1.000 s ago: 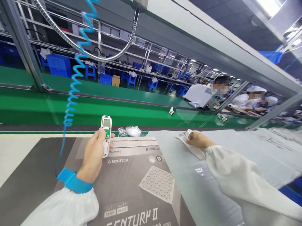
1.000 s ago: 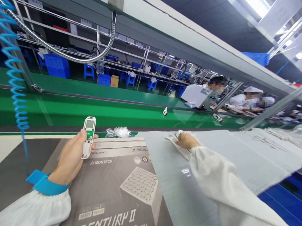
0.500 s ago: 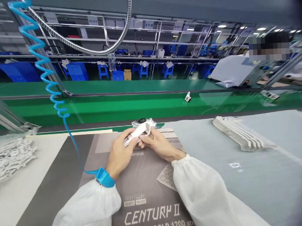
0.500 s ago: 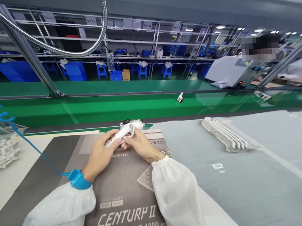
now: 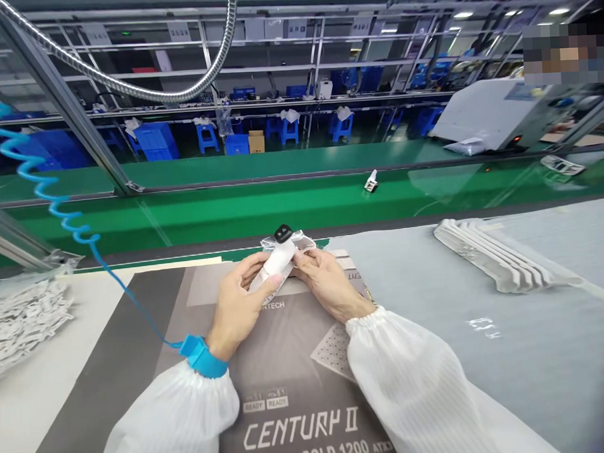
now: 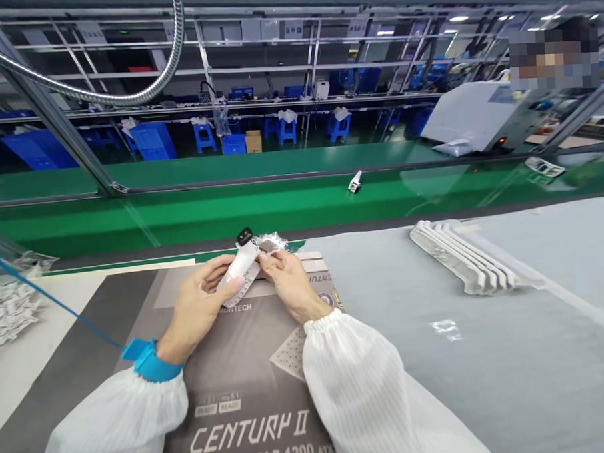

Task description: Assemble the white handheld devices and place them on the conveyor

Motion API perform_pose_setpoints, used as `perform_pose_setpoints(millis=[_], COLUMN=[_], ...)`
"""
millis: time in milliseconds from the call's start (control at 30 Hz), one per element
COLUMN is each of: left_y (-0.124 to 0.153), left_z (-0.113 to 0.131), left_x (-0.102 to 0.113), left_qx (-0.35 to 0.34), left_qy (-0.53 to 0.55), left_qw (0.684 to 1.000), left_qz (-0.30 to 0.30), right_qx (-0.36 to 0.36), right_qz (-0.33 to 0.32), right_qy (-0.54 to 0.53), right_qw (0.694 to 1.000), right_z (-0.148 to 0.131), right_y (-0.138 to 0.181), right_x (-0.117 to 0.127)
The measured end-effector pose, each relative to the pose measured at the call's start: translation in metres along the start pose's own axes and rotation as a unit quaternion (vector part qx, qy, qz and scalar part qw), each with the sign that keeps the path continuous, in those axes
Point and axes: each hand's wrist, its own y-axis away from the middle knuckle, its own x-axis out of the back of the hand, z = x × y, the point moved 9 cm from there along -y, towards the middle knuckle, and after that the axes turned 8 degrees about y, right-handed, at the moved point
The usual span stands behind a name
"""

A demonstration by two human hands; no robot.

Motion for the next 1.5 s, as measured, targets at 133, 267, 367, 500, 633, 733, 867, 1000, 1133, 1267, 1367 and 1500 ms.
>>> perform_pose_setpoints(millis=[133, 267, 367, 500, 633, 733, 867, 1000, 1133, 1267, 1367, 1500], left_y=[0.004, 0.004, 0.004, 0.006, 0.013, 0.016, 0.018, 0.021, 0.027, 0.026, 0.019, 0.018], left_z=[-0.004, -0.013, -0.01, 0.002, 0.003, 0.005, 0.007, 0.005, -0.012, -0.011, -0.003, 0.024], left_x=[-0.004, 0.009, 0.025, 0.015, -0.001, -0.007, -0.021, -0.035, -0.052, -0.05, -0.028, -0.015], left_qx=[-0.01, 0.018, 0.021, -0.004, 0.008, -0.012, -0.053, -0.055, 0.021, 0.021, 0.018, -0.11], left_qy=[-0.049, -0.106, -0.141, -0.181, -0.306, -0.289, -0.211, -0.28, -0.433, -0.492, -0.503, -0.391], left_qw=[0.998, 0.992, 0.982, 0.981, 0.952, 0.956, 0.976, 0.958, 0.894, 0.859, 0.862, 0.913], left_qz=[0.024, 0.072, 0.124, 0.07, 0.031, 0.038, -0.002, -0.028, -0.115, -0.138, -0.061, 0.043], right_qx=[-0.028, -0.084, -0.098, -0.085, -0.061, -0.059, -0.05, -0.095, -0.151, -0.14, -0.126, -0.105], right_qz=[0.002, -0.042, -0.056, -0.024, -0.005, 0.01, 0.045, 0.037, 0.048, 0.034, -0.024, -0.09], right_qy=[-0.001, -0.066, -0.114, -0.13, -0.097, -0.08, -0.094, -0.156, -0.219, -0.192, -0.154, -0.143], right_qw=[1.0, 0.993, 0.987, 0.988, 0.993, 0.995, 0.993, 0.982, 0.963, 0.971, 0.98, 0.98], right_z=[0.002, 0.004, 0.006, 0.011, 0.012, 0.014, 0.012, 0.018, 0.027, 0.018, 0.008, 0.007], right_y=[0.004, 0.011, 0.011, 0.006, 0.004, 0.002, 0.0, 0.003, 0.009, 0.01, 0.012, 0.018], right_x=[-0.002, -0.017, -0.021, -0.012, -0.003, 0.004, 0.009, -0.002, -0.001, 0.001, -0.014, -0.038])
